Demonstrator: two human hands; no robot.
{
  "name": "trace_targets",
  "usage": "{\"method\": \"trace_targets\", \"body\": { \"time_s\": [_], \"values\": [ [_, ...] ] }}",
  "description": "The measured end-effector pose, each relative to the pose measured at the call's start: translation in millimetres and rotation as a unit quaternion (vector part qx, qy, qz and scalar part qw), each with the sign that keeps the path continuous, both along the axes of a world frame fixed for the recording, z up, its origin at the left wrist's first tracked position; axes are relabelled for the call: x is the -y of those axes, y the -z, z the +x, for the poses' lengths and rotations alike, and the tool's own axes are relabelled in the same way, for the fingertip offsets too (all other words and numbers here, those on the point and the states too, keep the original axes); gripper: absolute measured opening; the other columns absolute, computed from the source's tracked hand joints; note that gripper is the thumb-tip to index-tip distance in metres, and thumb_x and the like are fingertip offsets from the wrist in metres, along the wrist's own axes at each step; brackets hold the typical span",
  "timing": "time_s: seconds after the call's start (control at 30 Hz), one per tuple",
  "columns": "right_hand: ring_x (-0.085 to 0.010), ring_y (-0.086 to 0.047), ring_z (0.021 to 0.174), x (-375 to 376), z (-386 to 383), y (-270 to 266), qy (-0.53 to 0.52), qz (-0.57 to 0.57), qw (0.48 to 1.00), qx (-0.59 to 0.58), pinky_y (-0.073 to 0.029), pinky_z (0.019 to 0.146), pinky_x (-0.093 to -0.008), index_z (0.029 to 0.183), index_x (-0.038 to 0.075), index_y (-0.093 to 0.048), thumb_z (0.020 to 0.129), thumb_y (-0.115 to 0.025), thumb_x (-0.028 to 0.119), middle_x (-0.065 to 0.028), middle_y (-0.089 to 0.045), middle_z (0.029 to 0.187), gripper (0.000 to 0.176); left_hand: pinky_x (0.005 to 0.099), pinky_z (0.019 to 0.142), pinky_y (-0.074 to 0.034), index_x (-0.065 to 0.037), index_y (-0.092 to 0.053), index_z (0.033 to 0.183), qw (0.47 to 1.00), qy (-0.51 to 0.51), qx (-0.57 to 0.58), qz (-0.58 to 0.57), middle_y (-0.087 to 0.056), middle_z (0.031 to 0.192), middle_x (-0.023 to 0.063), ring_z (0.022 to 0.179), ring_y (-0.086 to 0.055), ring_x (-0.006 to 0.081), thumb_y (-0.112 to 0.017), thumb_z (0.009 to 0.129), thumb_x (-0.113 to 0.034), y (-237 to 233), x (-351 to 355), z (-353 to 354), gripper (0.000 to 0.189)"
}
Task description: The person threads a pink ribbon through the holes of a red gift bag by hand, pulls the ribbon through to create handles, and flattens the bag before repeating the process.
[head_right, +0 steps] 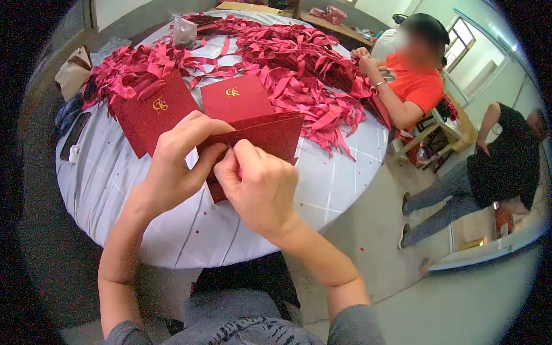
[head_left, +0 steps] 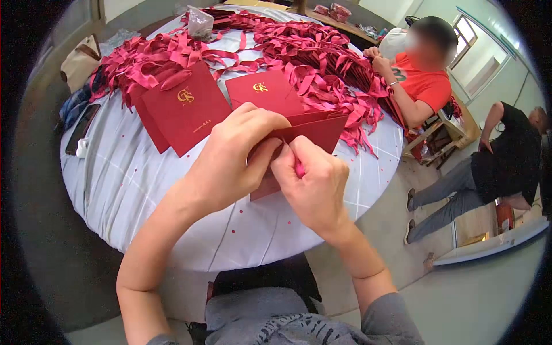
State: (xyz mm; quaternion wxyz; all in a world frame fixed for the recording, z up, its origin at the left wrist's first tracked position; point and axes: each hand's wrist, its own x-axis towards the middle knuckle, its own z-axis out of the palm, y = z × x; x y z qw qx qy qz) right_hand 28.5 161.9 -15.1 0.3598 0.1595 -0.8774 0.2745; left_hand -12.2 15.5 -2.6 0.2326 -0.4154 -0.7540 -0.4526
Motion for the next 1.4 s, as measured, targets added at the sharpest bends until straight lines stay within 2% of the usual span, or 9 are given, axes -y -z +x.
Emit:
{"method": "trace_targets", "body": {
  "time_s": [0.13,0.47,0.6,0.8,0.93,1.0,1.1,1.27,1.4],
  "values": [
    [-0.0327,-0.059,0.053,1,4,0,-0.01,-0.055,0.998,0.034,-0.045,0.047,-0.0427,0.068,0.004,-0.049,0.079,-0.059,0.01,-0.0155,-0.058,0.061,0.016,0.0388,0.07,-0.046,0.002,-0.058,0.095,0.999,-0.002,-0.03,-0.012,-0.058,0.083,0.0156,0.079,-0.053,0.0327,-0.057,0.073,0.008,-3,-3,4,0.023],
    [-0.0392,-0.059,0.06,-3,2,-3,-0.058,-0.144,0.982,0.11,-0.044,0.053,-0.0467,0.076,0.0,-0.053,0.086,-0.053,0.012,-0.0212,-0.058,0.067,0.016,0.0383,0.072,-0.047,0.003,-0.057,0.098,0.996,-0.014,-0.084,-0.03,-0.057,0.083,0.0154,0.08,-0.054,0.0319,-0.058,0.069,0.008,-2,-9,13,0.029],
    [-0.0368,-0.06,0.068,-13,10,-8,-0.075,-0.084,0.988,0.109,-0.045,0.058,-0.0445,0.087,0.001,-0.053,0.088,-0.054,0.014,-0.0186,-0.059,0.075,0.012,0.0372,0.073,-0.047,0.002,-0.058,0.098,0.998,-0.01,-0.059,-0.03,-0.059,0.084,0.0145,0.083,-0.055,0.0306,-0.059,0.071,0.007,-1,-7,10,0.028],
    [-0.0275,-0.051,0.08,-35,-1,-36,-0.027,0.038,0.993,-0.105,-0.041,0.071,-0.0381,0.085,0.006,-0.06,0.078,-0.068,0.015,-0.0087,-0.051,0.083,0.014,0.0368,0.079,-0.044,-0.003,-0.055,0.099,0.999,-0.024,-0.036,0.004,-0.064,0.085,0.01,0.088,-0.056,0.0285,-0.062,0.072,0.003,-2,-8,9,0.029],
    [-0.0319,-0.058,0.078,-48,-28,-63,-0.136,0.181,0.971,0.074,-0.046,0.07,-0.0392,0.079,0.004,-0.07,0.081,-0.06,0.021,-0.0162,-0.061,0.077,0.02,0.034,0.074,-0.045,-0.001,-0.054,0.1,0.998,-0.033,-0.056,-0.023,-0.062,0.092,0.0102,0.089,-0.054,0.0237,-0.064,0.073,0.008,-3,-7,15,0.031],
    [-0.0249,-0.06,0.07,-47,-35,-88,-0.191,0.187,0.925,0.271,-0.046,0.062,-0.0342,0.082,-0.002,-0.065,0.082,-0.058,0.016,-0.0145,-0.06,0.075,0.02,0.0353,0.079,-0.037,-0.004,-0.055,0.097,0.985,-0.085,-0.132,-0.067,-0.064,0.084,0.0067,0.088,-0.052,0.0227,-0.068,0.071,0.003,-5,-5,16,0.03],
    [-0.0108,-0.049,0.053,-43,-57,-113,-0.246,0.304,0.827,0.403,-0.042,0.052,-0.028,0.085,-0.004,-0.064,0.082,-0.059,0.019,-0.0071,-0.054,0.057,0.024,0.0348,0.079,-0.034,-0.006,-0.056,0.097,0.979,-0.096,-0.159,-0.08,-0.065,0.079,0.0029,0.087,-0.051,0.0216,-0.07,0.069,-0.001,-3,-8,19,0.032],
    [-0.0079,-0.049,0.054,-41,-45,-118,-0.219,0.213,0.84,0.449,-0.041,0.051,-0.026,0.081,-0.001,-0.067,0.08,-0.062,0.022,-0.0002,-0.054,0.057,0.023,0.0329,0.074,-0.033,-0.012,-0.061,0.094,0.97,-0.124,-0.184,-0.094,-0.061,0.07,-0.0015,0.078,-0.05,0.0186,-0.07,0.069,-0.008,-5,-9,21,0.026],
    [-0.0095,-0.055,0.061,-49,-39,-102,-0.197,0.116,0.875,0.426,-0.045,0.057,-0.0266,0.081,0.0,-0.069,0.075,-0.061,0.016,-0.0041,-0.061,0.063,0.019,0.0324,0.072,-0.032,-0.012,-0.062,0.093,0.976,-0.108,-0.174,-0.069,-0.058,0.069,-0.0009,0.075,-0.049,0.0185,-0.069,0.069,-0.007,-7,-11,21,0.025]
  ]
}}
